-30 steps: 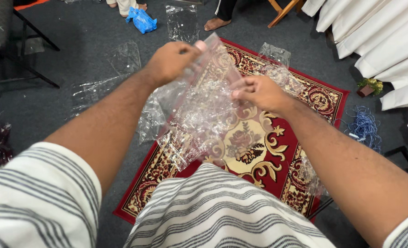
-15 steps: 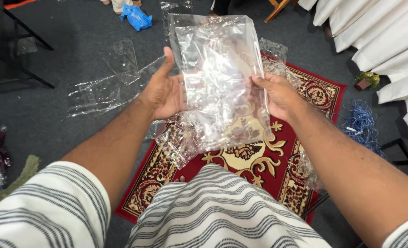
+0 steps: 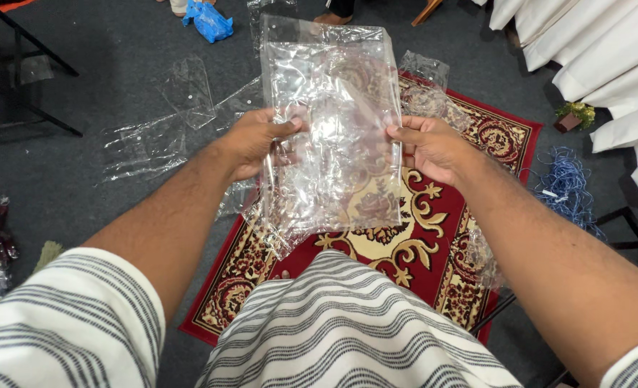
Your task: The person repeatedly picks up clear plastic bags from a pile on the floor, unfolds them, and folds them into smaller squares by hand. The person handles the bags one at a time, smoothing them out before folding and placing the finished stack aside.
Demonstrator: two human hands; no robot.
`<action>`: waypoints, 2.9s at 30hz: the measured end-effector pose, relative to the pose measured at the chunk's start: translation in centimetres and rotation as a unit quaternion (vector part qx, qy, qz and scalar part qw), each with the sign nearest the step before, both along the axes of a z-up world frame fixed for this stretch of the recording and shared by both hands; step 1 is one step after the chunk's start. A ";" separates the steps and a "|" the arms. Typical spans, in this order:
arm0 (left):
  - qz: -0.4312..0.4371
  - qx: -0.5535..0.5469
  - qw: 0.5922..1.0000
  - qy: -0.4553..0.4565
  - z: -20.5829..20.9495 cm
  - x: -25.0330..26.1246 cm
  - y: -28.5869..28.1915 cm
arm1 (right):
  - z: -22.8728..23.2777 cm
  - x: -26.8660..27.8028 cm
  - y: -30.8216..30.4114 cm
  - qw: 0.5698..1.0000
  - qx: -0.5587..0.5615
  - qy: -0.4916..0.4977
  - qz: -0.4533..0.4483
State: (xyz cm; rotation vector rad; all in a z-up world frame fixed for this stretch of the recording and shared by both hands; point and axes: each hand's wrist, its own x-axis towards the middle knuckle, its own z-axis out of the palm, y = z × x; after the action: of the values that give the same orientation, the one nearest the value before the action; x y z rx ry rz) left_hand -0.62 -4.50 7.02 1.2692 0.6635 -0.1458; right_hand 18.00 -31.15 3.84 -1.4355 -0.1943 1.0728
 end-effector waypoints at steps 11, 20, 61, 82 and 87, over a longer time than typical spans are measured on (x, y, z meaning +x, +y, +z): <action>-0.017 -0.072 0.996 -0.045 -1.6 -0.3 0.8 | -1.5 2.7 -1.8 0.999 0.036 0.002 0.032; 0.094 -0.005 0.995 -0.025 -2.8 0.3 0.0 | 0.9 2.8 -0.5 0.977 0.108 0.181 0.029; 0.467 -0.144 0.872 -0.029 -3.9 -37.3 34.1 | -3.6 -26.3 56.6 0.933 -0.032 0.001 0.358; 0.453 -0.104 0.885 -0.037 -6.2 -25.1 80.0 | -5.5 -12.9 99.5 0.960 -0.010 0.031 0.278; 0.395 -0.124 0.908 -0.060 -9.0 -18.3 91.4 | -5.7 -7.2 107.2 0.976 0.030 0.031 0.215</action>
State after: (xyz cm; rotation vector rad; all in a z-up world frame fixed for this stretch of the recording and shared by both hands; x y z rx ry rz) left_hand -18.96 86.86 -2.02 0.6843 0.9706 0.5004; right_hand 10.81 76.07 -1.82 -1.3326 -0.5056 1.4484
